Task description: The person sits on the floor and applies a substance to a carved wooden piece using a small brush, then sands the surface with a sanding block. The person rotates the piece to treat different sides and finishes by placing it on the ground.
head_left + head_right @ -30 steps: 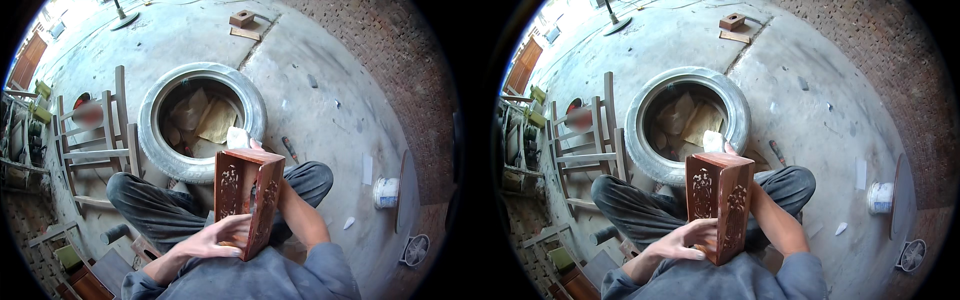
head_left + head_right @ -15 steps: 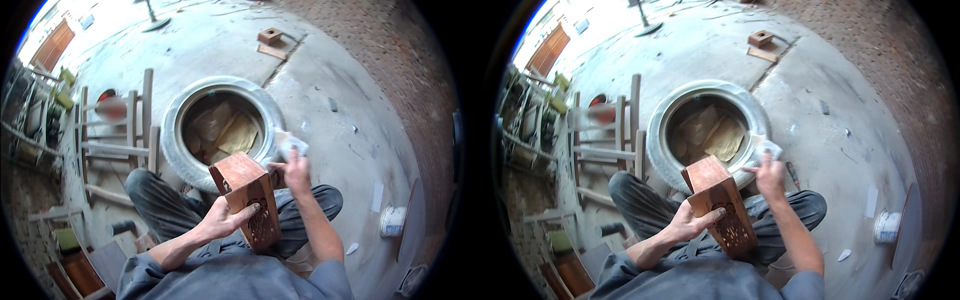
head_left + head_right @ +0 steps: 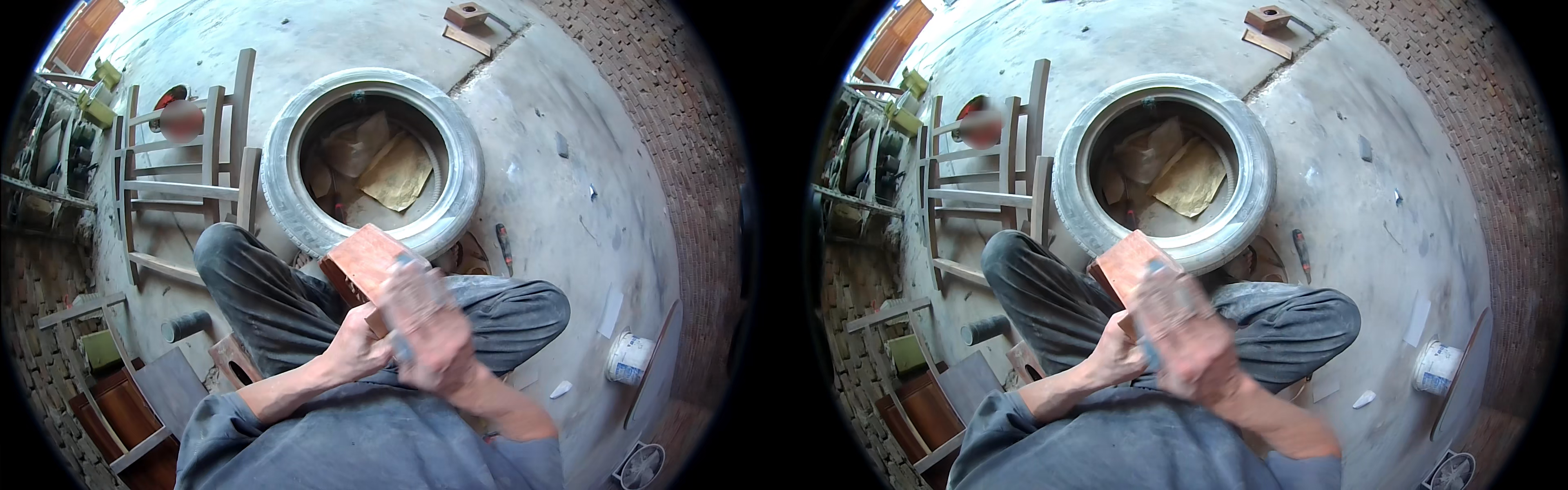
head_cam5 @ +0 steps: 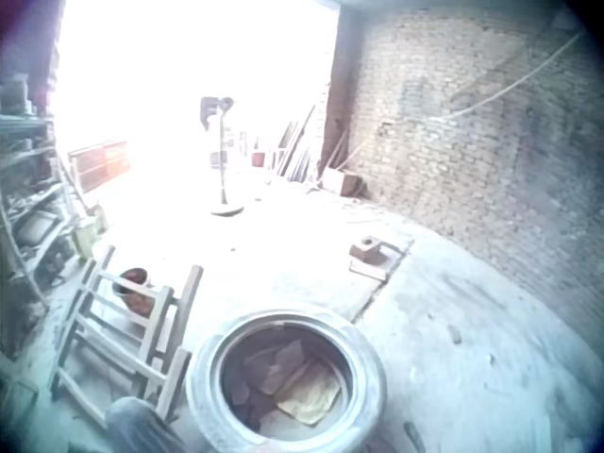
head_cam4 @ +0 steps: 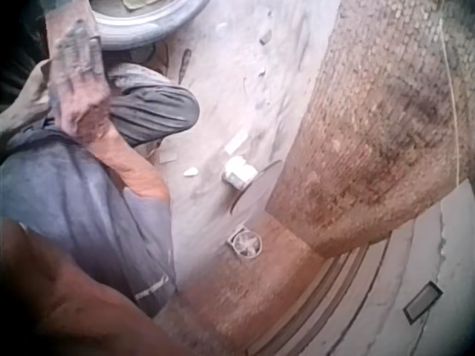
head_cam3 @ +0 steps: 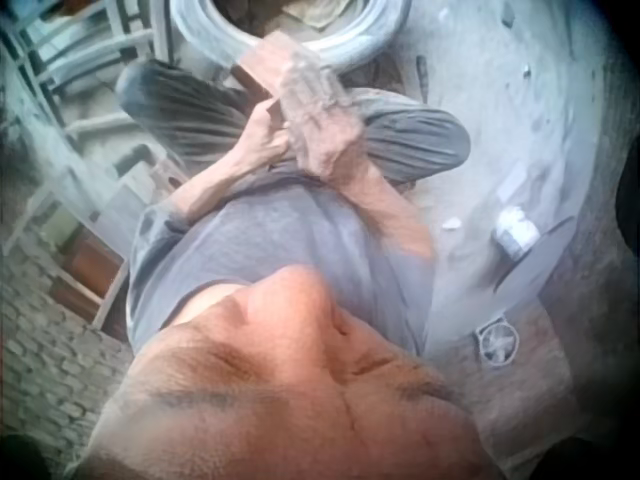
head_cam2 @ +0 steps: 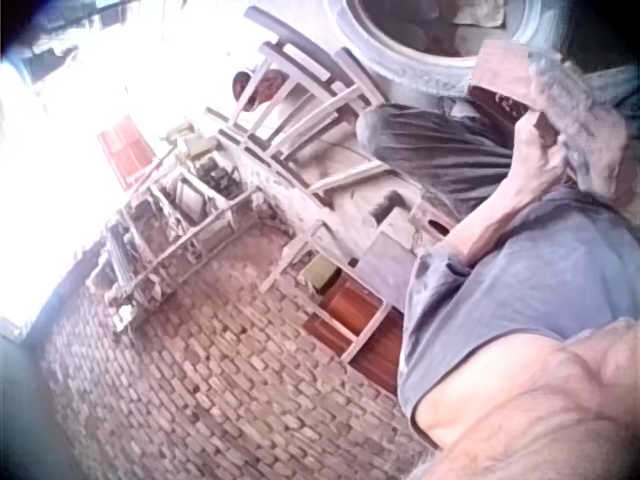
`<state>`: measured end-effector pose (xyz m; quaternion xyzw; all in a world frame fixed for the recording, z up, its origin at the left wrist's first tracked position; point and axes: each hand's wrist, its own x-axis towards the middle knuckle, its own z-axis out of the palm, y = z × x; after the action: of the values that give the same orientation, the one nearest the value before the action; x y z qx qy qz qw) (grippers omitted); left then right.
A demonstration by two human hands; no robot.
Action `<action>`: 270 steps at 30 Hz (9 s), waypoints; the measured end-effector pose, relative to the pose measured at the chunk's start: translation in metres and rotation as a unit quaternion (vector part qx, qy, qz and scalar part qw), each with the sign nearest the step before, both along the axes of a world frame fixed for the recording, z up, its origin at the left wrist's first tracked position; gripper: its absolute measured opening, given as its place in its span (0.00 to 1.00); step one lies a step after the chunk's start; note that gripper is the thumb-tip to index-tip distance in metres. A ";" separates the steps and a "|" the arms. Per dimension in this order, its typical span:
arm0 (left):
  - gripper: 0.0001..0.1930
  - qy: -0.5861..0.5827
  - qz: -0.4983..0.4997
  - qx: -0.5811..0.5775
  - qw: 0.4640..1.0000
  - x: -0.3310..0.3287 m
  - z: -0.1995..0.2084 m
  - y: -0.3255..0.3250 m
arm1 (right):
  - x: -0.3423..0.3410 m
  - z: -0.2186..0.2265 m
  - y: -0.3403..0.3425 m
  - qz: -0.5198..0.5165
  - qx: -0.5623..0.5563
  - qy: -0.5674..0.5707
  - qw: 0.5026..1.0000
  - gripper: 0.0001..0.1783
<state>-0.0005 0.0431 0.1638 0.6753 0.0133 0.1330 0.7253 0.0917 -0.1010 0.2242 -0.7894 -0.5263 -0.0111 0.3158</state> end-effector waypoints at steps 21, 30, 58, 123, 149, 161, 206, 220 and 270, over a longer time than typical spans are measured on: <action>0.28 0.113 0.016 -0.121 0.986 -0.024 -0.015 -0.006 | -0.023 -0.016 0.034 -0.116 0.001 0.041 0.992 0.33; 0.30 0.163 -0.026 -0.173 0.971 -0.040 -0.026 -0.001 | -0.054 -0.011 0.034 -0.032 -0.010 0.039 0.999 0.34; 0.13 -0.020 -0.196 0.026 0.980 -0.023 -0.010 0.008 | 0.058 -0.047 -0.004 -0.153 0.171 0.443 0.866 0.36; 0.26 0.240 -0.026 -0.272 0.932 -0.035 0.017 0.054 | 0.082 0.005 -0.067 0.099 -0.095 -0.031 0.990 0.34; 0.28 0.290 -0.095 -0.316 0.898 -0.045 -0.006 0.038 | 0.039 -0.001 -0.016 0.356 -0.052 -0.067 0.931 0.16; 0.24 0.304 -0.075 -0.318 0.895 -0.058 -0.008 0.040 | 0.088 -0.008 -0.025 0.211 -0.113 0.021 0.971 0.28; 0.51 -0.049 0.842 -0.404 0.353 -0.592 -0.235 0.022 | 0.294 -0.175 -0.090 -0.114 -0.295 0.132 0.940 0.34; 0.47 -0.140 0.776 -0.439 0.432 -0.622 -0.345 0.043 | 0.352 -0.184 -0.129 -0.133 -0.356 0.067 0.922 0.34; 0.35 -0.122 -0.427 0.638 0.629 0.024 0.031 0.251 | 0.168 -0.017 -0.142 0.320 -0.244 -0.062 0.913 0.21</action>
<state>0.0231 0.2946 0.1944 0.8771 -0.4531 -0.1353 0.0842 0.2594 -0.2427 0.2072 -0.6291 -0.7554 0.1705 0.0670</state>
